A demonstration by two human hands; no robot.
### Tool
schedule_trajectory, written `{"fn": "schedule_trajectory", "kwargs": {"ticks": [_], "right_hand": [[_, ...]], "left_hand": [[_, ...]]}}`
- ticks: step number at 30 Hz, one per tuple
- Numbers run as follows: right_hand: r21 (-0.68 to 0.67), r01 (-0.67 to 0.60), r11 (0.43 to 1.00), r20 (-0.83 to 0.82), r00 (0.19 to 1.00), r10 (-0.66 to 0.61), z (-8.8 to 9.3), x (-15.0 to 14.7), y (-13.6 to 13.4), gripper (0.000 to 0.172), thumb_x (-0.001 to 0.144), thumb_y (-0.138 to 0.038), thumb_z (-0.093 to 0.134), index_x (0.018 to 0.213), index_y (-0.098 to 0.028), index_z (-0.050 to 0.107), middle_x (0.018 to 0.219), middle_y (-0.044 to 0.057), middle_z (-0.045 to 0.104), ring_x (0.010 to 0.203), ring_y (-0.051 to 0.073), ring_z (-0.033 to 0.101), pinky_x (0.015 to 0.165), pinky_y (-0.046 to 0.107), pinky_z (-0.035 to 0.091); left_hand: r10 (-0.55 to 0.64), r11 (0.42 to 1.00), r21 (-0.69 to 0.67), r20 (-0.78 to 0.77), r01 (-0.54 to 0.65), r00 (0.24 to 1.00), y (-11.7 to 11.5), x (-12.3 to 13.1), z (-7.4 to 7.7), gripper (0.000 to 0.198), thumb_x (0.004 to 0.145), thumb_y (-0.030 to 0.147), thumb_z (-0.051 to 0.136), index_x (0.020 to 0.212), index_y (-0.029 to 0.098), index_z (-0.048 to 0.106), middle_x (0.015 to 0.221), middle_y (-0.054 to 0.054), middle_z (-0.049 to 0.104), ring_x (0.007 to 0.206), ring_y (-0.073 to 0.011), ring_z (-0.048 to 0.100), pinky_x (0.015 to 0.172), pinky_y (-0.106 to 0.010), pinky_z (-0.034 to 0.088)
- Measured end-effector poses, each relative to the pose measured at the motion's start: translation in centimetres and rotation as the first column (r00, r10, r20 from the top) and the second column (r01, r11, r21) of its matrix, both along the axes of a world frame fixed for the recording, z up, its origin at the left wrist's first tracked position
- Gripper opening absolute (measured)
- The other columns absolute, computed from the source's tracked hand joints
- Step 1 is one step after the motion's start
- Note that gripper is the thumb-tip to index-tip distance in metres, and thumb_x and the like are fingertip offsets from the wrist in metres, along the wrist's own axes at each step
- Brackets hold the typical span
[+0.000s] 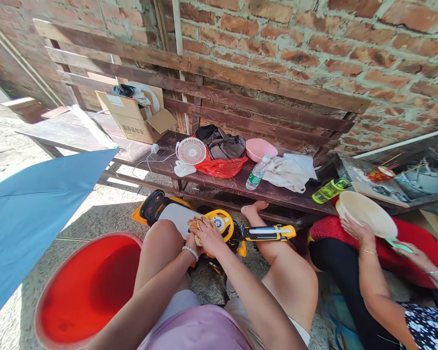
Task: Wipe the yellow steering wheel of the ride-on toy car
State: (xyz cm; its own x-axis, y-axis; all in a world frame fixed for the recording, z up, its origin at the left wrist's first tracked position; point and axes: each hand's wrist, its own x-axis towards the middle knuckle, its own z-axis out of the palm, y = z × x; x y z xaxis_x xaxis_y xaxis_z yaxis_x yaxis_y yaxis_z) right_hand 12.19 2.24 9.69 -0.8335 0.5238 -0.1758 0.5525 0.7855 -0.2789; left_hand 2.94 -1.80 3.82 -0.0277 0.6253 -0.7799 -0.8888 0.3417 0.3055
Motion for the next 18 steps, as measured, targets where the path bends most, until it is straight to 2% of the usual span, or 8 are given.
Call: {"fn": "schedule_trajectory", "kwargs": {"ticks": [3,6,8,10,13,15,18], "right_hand": [[0.037,-0.064,0.997,0.102,0.993,0.060,0.1,-2.1,1.3,0.040,0.104,-0.017,0.052,0.137,-0.024,0.073,0.154,0.012,0.059,0.147,0.027,0.042,0.123,0.043,0.033],[0.091,-0.050,0.995,0.175,0.984,0.033,0.5,-3.7,2.7,0.031,0.105,-0.019,0.052,0.118,-0.020,0.080,0.137,0.015,0.067,0.132,0.029,0.052,0.115,0.043,0.040],[0.110,-0.010,0.994,0.204,0.979,-0.013,0.8,-4.2,3.5,0.033,0.106,-0.020,0.049,0.119,-0.020,0.079,0.133,0.015,0.067,0.127,0.030,0.053,0.109,0.044,0.044],[0.126,0.059,0.990,0.225,0.970,-0.087,0.9,-4.1,4.2,0.036,0.107,-0.020,0.045,0.126,-0.023,0.077,0.136,0.014,0.065,0.128,0.030,0.053,0.106,0.044,0.045],[0.142,0.216,0.966,0.254,0.935,-0.246,1.2,-3.0,5.5,0.041,0.107,-0.018,0.042,0.133,-0.026,0.073,0.140,0.014,0.064,0.129,0.030,0.055,0.104,0.042,0.047],[0.156,0.346,0.925,0.291,0.879,-0.378,1.2,-1.7,6.4,0.043,0.106,-0.015,0.043,0.138,-0.025,0.070,0.142,0.016,0.063,0.128,0.031,0.058,0.101,0.041,0.049],[0.154,0.518,0.841,0.349,0.768,-0.537,1.1,0.5,7.0,0.048,0.100,-0.014,0.053,0.146,-0.022,0.064,0.144,0.019,0.062,0.126,0.032,0.063,0.099,0.039,0.051]], "left_hand": [[0.033,0.996,-0.081,-0.029,-0.035,0.999,-0.1,-0.1,-0.2,0.048,0.110,0.052,0.033,0.131,0.021,0.063,0.101,-0.008,0.076,0.102,-0.0253,0.075,0.087,-0.038,0.063],[0.013,0.994,-0.111,-0.069,-0.020,0.998,-0.3,-0.5,-0.2,0.047,0.110,0.055,0.032,0.126,0.022,0.063,0.092,-0.006,0.073,0.096,-0.0232,0.074,0.086,-0.037,0.063],[-0.013,0.994,-0.110,-0.099,0.002,0.995,-0.3,-0.8,-0.3,0.047,0.112,0.053,0.028,0.126,0.022,0.062,0.086,-0.005,0.069,0.089,-0.0211,0.073,0.084,-0.035,0.063],[-0.064,0.993,-0.108,-0.131,0.050,0.989,-0.2,-1.0,-0.5,0.045,0.112,0.050,0.029,0.123,0.021,0.062,0.084,-0.005,0.067,0.082,-0.0195,0.071,0.081,-0.034,0.063],[-0.147,0.988,-0.081,-0.176,0.134,0.973,0.0,-0.9,-0.8,0.023,0.109,0.036,0.048,0.117,0.020,0.063,0.086,-0.003,0.068,0.074,-0.0165,0.070,0.078,-0.031,0.063],[-0.162,0.986,-0.069,-0.201,0.152,0.966,0.2,-0.6,-0.9,0.013,0.104,0.025,0.057,0.116,0.021,0.061,0.085,-0.001,0.068,0.072,-0.0149,0.070,0.075,-0.029,0.063],[-0.160,0.986,-0.089,-0.229,0.143,0.960,0.7,-0.1,-0.9,0.015,0.102,0.022,0.061,0.117,0.022,0.059,0.084,0.000,0.068,0.072,-0.0152,0.073,0.069,-0.026,0.063]]}}
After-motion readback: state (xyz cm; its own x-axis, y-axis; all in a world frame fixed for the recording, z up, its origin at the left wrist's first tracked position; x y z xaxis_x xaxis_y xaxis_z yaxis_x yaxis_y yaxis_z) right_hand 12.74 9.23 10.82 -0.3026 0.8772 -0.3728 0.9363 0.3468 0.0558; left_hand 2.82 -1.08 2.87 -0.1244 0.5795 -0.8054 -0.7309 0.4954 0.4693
